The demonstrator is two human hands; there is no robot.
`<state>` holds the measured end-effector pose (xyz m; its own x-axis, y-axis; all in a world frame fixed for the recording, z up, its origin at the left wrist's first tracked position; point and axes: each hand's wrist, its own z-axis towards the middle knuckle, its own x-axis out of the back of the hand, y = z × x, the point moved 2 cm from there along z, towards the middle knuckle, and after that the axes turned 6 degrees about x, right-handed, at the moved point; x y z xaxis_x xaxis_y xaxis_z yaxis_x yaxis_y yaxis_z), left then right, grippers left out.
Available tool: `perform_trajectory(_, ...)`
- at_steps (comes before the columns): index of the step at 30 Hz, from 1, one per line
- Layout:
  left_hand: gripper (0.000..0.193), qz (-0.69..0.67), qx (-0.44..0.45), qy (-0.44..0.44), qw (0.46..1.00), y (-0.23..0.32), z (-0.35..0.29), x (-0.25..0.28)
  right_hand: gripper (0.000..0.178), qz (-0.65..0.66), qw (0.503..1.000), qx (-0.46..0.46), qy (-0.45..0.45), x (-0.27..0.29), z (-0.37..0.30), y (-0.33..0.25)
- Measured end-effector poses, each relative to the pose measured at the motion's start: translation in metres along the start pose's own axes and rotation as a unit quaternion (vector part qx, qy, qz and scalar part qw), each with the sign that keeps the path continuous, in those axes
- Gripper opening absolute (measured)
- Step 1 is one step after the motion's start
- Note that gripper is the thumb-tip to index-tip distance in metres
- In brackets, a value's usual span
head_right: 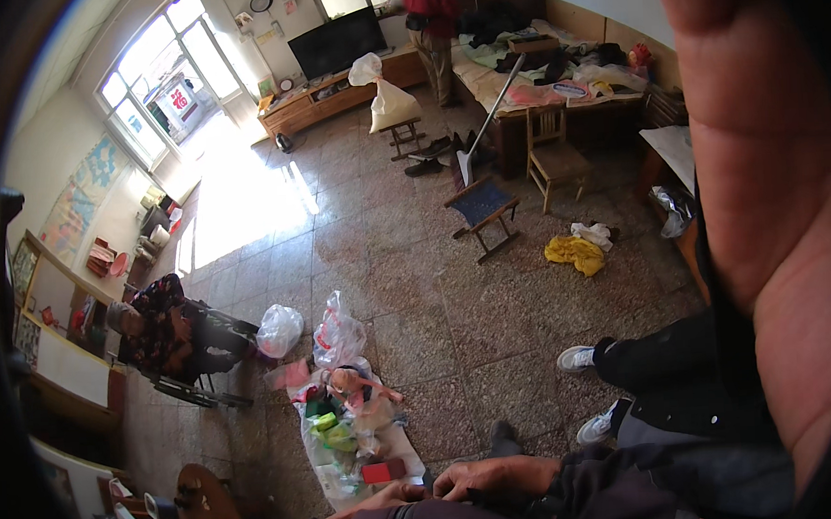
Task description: The person mops the tiled floor with a mop, then wipes the floor with a yellow cloth. They pick up and rearrange several plastic bags and small items on the floor, moving them into a more organized pile.
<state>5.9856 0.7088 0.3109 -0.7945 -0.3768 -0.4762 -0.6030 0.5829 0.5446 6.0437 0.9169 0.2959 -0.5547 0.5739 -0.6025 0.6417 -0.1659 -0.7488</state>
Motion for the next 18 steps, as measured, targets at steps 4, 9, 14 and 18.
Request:
perform_trajectory(4, 0.020, 0.006, 0.011, 0.006, 1.000, 0.003, -0.002, -0.004, 0.029, -0.055, 0.996, 0.069, -0.004, -0.007, -0.004, -0.007)
perform_trajectory(9, 0.029, -0.030, 0.014, -0.074, 0.997, 0.002, -0.005, 0.001, 0.026, -0.044, 0.992, 0.118, 0.013, -0.016, -0.015, -0.013)
perform_trajectory(14, 0.030, -0.109, 0.025, -0.085, 0.990, -0.012, 0.008, 0.005, 0.023, -0.350, 0.907, 0.230, 0.036, -0.015, -0.019, -0.034)
perform_trajectory(18, 0.031, -0.179, 0.014, -0.099, 0.979, -0.021, 0.020, 0.010, 0.030, -0.388, 0.888, 0.239, 0.067, -0.019, -0.028, -0.042)
